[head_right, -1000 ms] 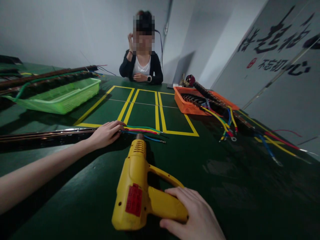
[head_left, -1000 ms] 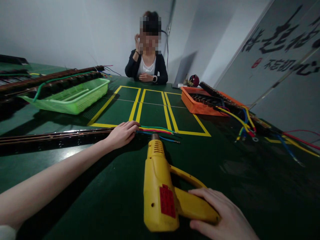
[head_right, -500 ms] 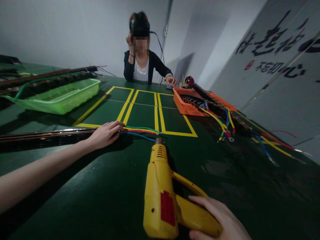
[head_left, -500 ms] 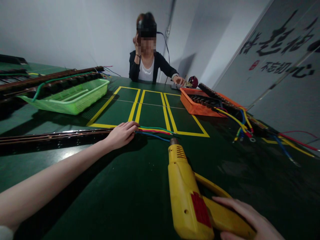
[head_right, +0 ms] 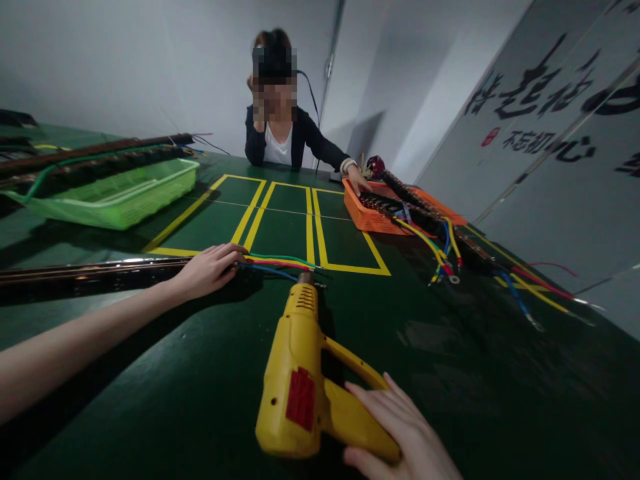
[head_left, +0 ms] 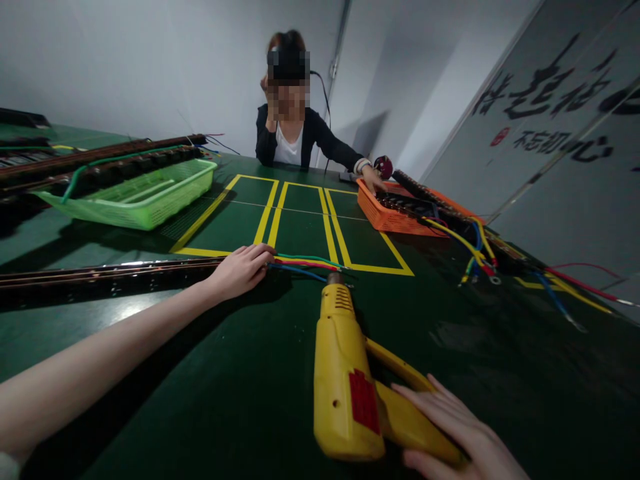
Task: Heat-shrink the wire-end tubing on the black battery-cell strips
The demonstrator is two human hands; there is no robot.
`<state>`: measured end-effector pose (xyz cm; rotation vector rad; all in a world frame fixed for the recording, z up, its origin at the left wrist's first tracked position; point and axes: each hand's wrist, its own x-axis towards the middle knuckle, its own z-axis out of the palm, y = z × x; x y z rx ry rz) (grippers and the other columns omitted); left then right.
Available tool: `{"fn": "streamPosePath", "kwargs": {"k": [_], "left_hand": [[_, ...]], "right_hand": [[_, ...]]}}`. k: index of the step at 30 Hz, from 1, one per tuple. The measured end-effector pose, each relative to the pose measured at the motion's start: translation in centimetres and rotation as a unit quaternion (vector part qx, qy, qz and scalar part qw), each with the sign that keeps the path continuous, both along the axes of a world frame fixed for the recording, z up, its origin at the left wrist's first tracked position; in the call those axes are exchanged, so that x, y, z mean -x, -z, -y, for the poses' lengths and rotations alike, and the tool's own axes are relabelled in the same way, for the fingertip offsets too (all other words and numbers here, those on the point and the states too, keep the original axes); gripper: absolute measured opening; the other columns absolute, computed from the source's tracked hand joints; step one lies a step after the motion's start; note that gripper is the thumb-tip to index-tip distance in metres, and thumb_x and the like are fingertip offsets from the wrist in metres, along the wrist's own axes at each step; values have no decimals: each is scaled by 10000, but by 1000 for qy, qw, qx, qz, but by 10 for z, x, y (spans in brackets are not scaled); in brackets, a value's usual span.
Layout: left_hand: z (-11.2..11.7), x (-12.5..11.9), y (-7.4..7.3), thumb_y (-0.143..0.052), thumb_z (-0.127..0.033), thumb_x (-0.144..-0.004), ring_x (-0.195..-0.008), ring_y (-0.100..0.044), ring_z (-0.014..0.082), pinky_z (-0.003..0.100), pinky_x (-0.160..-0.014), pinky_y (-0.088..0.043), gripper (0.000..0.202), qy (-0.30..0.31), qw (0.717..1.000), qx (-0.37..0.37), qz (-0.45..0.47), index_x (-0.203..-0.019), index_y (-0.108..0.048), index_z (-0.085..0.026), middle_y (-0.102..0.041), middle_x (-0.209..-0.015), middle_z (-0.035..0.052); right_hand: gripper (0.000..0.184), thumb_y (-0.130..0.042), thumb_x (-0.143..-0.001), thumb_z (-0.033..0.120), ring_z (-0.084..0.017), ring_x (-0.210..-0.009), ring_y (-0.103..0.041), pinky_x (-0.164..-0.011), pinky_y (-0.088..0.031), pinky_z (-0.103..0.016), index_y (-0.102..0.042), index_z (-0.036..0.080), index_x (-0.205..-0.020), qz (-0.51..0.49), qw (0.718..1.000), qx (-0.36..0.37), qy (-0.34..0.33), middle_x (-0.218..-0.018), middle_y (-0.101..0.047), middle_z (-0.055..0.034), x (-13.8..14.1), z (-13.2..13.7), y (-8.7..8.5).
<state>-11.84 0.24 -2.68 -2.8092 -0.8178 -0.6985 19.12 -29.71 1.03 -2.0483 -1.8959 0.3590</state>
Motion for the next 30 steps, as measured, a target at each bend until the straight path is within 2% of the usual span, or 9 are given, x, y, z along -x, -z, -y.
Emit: {"fn": "streamPosePath", "kwargs": {"k": [3, 10, 17, 22, 25, 30], "left_hand": [[0, -1, 0, -382, -179, -888, -1057, -568, 233, 408, -875, -486, 255, -4, 1000, 1, 0, -1081, -547, -181, -560, -1202, 107], [-2, -1, 3, -388, -189, -894, -1062, -562, 226, 396, -881, -480, 240, -1, 1000, -8, -5, -1089, -528, -184, -554, -1216, 93], [-3, -2, 2, -400, -197, -894, -1053, -567, 238, 404, -872, -481, 236, -6, 1000, -10, -7, -1094, -523, -179, -558, -1215, 99], [1, -1, -2, -433, -211, -893, -1076, -558, 239, 383, -890, -473, 229, 1, 1000, 1, -14, -1109, -500, -177, -548, -1226, 103], [2, 0, -4, -460, -229, -888, -1077, -554, 242, 381, -878, -474, 234, 7, 1000, 8, -18, -1112, -493, -173, -543, -1232, 105], [2, 0, -4, -482, -222, -873, -1069, -553, 240, 375, -869, -473, 252, 6, 1000, 6, -19, -1119, -502, -171, -548, -1226, 102]], "right_hand": [[512, -723, -696, 487, -301, -1199, -539, -997, -460, -423, -671, 274, -1160, -10, 1000, 16, -8, -1227, -635, -43, 15, -6, -1], [573, -710, -734, 456, -318, -1297, -429, -1061, -353, -511, -596, 254, -1259, -4, 996, 75, -43, -1277, -602, -50, 46, -23, -4], [604, -785, -685, 331, -321, -1200, -537, -1071, -369, -488, -614, 157, -1237, -3, 993, 37, -109, -1227, -634, -102, 83, -37, -13], [612, -817, -653, 318, -250, -1128, -590, -1128, -300, -434, -626, 156, -1211, -71, 989, 26, -125, -1151, -672, -64, 106, -45, -9], [635, -817, -653, 342, -227, -1101, -600, -1146, -265, -423, -615, 157, -1226, -98, 986, 29, -130, -1145, -672, -52, 111, -47, -3], [671, -812, -645, 410, -258, -1161, -566, -1148, -246, -455, -603, 215, -1252, -92, 987, 56, -116, -1219, -644, -38, 105, -47, -1]]}}
